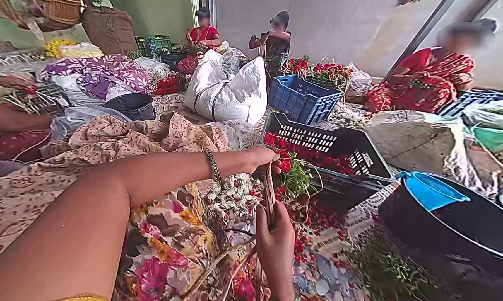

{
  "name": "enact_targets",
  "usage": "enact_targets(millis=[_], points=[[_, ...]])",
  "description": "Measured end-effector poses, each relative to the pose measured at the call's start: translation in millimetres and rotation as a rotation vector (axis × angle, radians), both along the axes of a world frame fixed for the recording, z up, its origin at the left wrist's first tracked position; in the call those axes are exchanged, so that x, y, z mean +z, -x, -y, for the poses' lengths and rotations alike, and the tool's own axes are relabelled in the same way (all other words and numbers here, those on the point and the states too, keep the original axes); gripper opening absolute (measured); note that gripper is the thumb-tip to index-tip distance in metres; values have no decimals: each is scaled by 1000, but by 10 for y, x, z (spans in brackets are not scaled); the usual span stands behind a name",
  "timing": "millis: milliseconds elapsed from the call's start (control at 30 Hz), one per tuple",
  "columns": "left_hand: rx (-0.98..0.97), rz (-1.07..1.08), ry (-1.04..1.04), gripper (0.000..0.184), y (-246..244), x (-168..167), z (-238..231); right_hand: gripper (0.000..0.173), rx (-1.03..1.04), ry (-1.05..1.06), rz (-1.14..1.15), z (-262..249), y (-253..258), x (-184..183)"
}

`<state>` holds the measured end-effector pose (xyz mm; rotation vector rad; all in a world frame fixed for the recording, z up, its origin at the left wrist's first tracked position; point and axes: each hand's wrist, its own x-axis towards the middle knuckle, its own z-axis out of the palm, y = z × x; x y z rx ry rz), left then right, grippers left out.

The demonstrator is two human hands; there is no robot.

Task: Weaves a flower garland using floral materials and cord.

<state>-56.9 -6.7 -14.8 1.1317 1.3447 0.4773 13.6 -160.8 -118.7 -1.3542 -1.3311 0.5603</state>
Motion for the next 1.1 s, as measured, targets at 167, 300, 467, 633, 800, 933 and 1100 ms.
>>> enact_targets(millis=[167, 300, 467, 633, 800, 933, 1100], points=[[-28, -49, -8, 24, 94, -21, -58, 35, -100, -194, 707, 539, 39, 255], [-27, -59, 58, 27, 131, 18, -77, 48, 129, -250, 665, 815, 293, 313], [35, 17, 99, 15, 186, -14, -139, 35, 268, -313, 802, 956, 558, 188], [-22, -69, 70, 13, 234, 22, -108, 30, 293, -432, 793, 1025, 795, 60], [-105, -199, 47, 12, 298, 80, 24, 23, 463, -655, 647, 969, 708, 86], [-226, -339, 52, 15, 307, 80, 106, 29, 595, -853, 653, 935, 654, 124], [-351, -425, 32, 18, 372, 154, 271, 17, 146, -779, 304, 750, 100, -120]])
